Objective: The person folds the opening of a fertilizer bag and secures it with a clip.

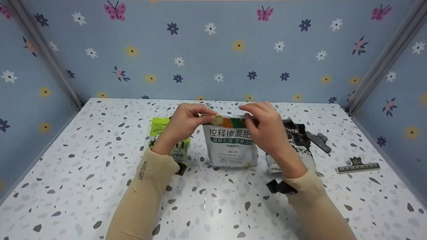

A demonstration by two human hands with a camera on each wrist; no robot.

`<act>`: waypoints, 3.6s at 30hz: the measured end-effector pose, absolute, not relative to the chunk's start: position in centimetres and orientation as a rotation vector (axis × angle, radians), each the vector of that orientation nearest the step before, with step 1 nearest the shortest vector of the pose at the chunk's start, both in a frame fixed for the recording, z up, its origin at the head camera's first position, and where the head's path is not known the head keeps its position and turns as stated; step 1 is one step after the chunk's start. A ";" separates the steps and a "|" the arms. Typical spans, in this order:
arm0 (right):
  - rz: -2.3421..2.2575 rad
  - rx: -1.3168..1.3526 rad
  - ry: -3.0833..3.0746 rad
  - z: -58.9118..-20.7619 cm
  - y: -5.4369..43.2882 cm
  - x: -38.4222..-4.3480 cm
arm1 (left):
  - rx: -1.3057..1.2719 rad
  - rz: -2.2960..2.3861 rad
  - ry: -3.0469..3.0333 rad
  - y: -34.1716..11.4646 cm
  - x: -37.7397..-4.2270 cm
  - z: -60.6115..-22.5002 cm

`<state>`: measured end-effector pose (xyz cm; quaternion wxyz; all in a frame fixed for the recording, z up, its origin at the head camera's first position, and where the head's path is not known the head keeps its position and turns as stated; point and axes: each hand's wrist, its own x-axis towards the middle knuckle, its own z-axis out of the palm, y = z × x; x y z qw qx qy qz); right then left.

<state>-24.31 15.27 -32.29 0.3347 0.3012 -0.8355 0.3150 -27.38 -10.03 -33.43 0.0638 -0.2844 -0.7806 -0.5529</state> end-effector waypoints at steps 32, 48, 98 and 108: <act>0.781 0.747 -2.231 -32.4 15.5 -24.7 | -0.958 -1.421 -2.288 -7.1 -27.0 -33.8; 1.048 0.759 -2.305 -32.4 17.5 -25.3 | -0.892 -1.552 -2.350 -7.8 -26.9 -33.5; 1.090 0.678 -2.510 -31.5 21.1 -25.9 | -0.711 -1.724 -2.423 -10.2 -27.7 -33.7; 0.919 0.535 -2.587 -30.6 26.6 -25.6 | -0.761 -1.754 -2.391 -9.8 -27.7 -34.1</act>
